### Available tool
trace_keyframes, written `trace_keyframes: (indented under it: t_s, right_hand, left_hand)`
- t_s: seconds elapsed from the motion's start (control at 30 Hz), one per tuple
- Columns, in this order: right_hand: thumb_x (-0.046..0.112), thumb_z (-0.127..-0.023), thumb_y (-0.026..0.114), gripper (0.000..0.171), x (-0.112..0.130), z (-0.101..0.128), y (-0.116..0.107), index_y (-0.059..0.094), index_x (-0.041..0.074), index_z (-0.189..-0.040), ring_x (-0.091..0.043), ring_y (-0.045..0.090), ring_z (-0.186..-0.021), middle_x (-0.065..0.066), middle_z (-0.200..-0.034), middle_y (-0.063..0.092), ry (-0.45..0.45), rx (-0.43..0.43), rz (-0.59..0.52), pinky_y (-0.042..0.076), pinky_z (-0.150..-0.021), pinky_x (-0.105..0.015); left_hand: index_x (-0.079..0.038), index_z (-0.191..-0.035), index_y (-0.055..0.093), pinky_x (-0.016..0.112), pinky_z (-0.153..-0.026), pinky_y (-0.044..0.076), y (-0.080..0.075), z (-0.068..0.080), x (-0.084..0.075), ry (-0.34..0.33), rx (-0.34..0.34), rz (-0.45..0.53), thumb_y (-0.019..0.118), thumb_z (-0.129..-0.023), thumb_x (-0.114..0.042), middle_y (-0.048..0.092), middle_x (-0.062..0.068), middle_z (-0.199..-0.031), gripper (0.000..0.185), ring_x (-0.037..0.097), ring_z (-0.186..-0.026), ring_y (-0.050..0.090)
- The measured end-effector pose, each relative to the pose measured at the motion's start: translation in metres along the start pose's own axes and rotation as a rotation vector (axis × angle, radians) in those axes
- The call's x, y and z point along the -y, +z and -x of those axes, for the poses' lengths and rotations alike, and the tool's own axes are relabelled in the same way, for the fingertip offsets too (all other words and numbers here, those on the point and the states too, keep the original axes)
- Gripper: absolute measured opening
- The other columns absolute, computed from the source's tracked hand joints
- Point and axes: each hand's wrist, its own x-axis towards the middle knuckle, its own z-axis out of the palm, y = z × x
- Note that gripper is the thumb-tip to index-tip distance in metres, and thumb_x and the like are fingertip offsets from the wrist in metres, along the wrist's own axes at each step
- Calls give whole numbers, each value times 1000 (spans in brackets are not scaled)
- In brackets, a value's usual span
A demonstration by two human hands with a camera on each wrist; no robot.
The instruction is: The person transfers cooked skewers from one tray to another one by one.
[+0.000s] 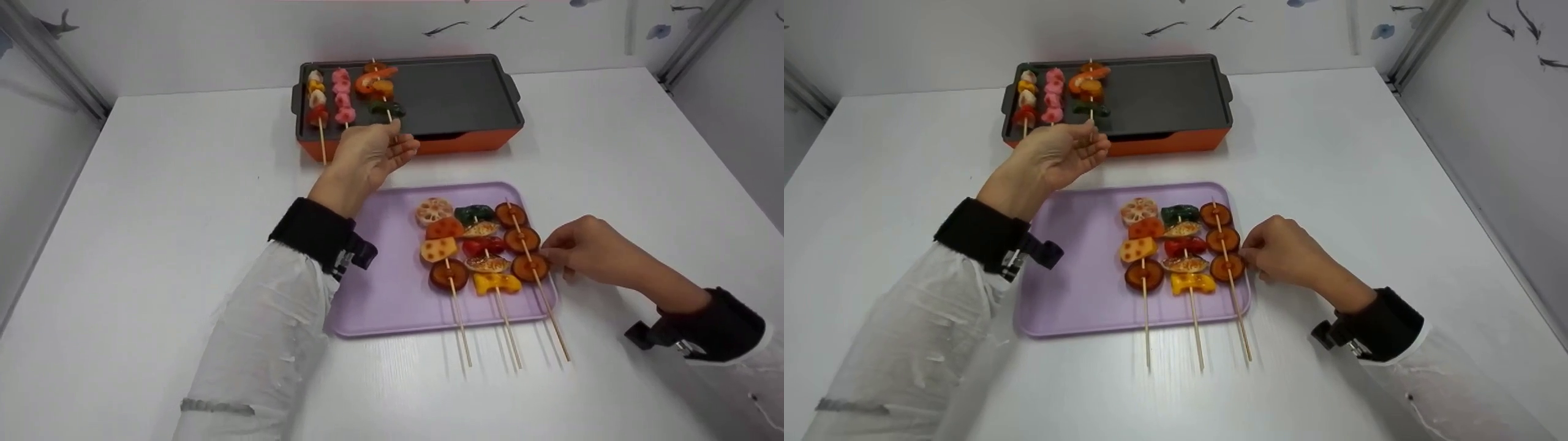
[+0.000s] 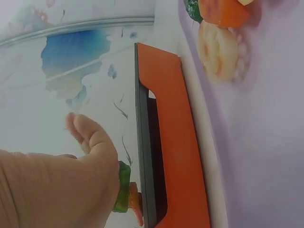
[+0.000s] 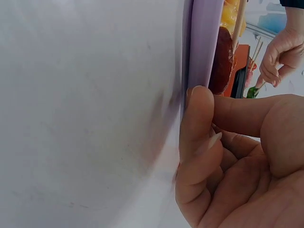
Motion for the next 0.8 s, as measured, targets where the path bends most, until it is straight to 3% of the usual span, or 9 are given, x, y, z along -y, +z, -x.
trace_keyframes:
  t_s: [0.1,0.27,0.43,0.6,0.8]
  right_hand:
    - [5,-102,63,17,-1,2,-1,76,-5,-108,-18,62,-66,-5,-83,71,-5,-7,4,50,-54,-26]
    - [4,-102,64,17,0,2,-1,76,-5,-108,-18,62,-68,-5,-84,71,-17,-9,12,50,-55,-26]
    - [5,-102,64,16,-1,1,0,76,-5,-107,-18,61,-68,-5,-83,71,-11,-8,11,51,-55,-26]
    - [5,-102,65,15,-1,1,0,76,-5,-106,-18,61,-68,-5,-83,71,-16,-10,13,51,-56,-26]
    - [6,-102,65,16,1,2,-2,76,-5,-106,-19,61,-69,-5,-82,70,-9,-11,17,50,-56,-27]
  left_hand:
    - [6,-143,56,25,-66,59,0,-2,-5,23,-6,13,56,-108,-11,64,15,-87,39,23,-73,66]
    - [10,-137,61,26,-74,61,-6,-8,-10,27,-2,-19,59,-105,-2,69,18,-95,34,24,-81,69]
    - [13,-128,66,26,-78,61,-8,-8,-9,63,30,-110,61,-102,4,72,20,-100,28,24,-83,71]
    - [11,-125,69,23,-72,61,-7,0,-10,97,49,-236,64,-101,1,74,19,-102,26,19,-75,70]
    - [9,-118,71,27,-74,62,-6,21,-11,146,124,-258,68,-98,3,74,21,-104,21,22,-76,72]
